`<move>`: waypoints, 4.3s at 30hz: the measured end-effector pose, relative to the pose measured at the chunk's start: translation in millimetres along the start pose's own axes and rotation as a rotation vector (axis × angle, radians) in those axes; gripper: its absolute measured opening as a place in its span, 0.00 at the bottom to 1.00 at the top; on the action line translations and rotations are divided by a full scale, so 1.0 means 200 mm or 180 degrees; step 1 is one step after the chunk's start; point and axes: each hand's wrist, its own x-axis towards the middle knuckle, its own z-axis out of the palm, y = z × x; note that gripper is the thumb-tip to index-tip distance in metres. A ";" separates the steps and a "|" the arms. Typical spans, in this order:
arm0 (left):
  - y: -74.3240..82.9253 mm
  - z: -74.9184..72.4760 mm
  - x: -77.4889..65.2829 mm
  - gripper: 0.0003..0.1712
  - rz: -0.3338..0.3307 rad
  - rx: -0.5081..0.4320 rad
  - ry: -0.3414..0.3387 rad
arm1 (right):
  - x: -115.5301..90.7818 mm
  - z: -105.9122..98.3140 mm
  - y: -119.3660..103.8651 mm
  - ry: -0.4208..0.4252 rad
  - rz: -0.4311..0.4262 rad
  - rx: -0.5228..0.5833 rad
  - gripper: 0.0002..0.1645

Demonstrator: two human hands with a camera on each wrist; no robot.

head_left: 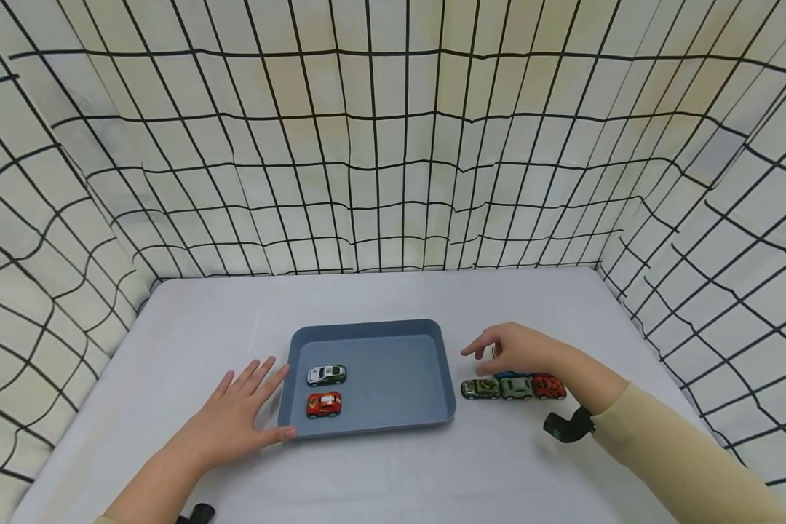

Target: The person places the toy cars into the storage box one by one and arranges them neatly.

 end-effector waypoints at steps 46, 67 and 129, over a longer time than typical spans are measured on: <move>-0.01 0.01 0.00 0.61 -0.0006 -0.0022 0.0023 | 0.00 0.05 0.01 -0.0029 0.0016 -0.0597 0.23; -0.01 0.01 0.00 0.62 0.0000 0.0011 0.0038 | 0.12 -0.07 -0.10 0.0167 -0.0009 -0.0525 0.23; 0.00 0.01 0.00 0.61 -0.0003 -0.0004 0.0063 | 0.97 0.46 -0.71 -0.0061 -0.0529 -0.1542 0.23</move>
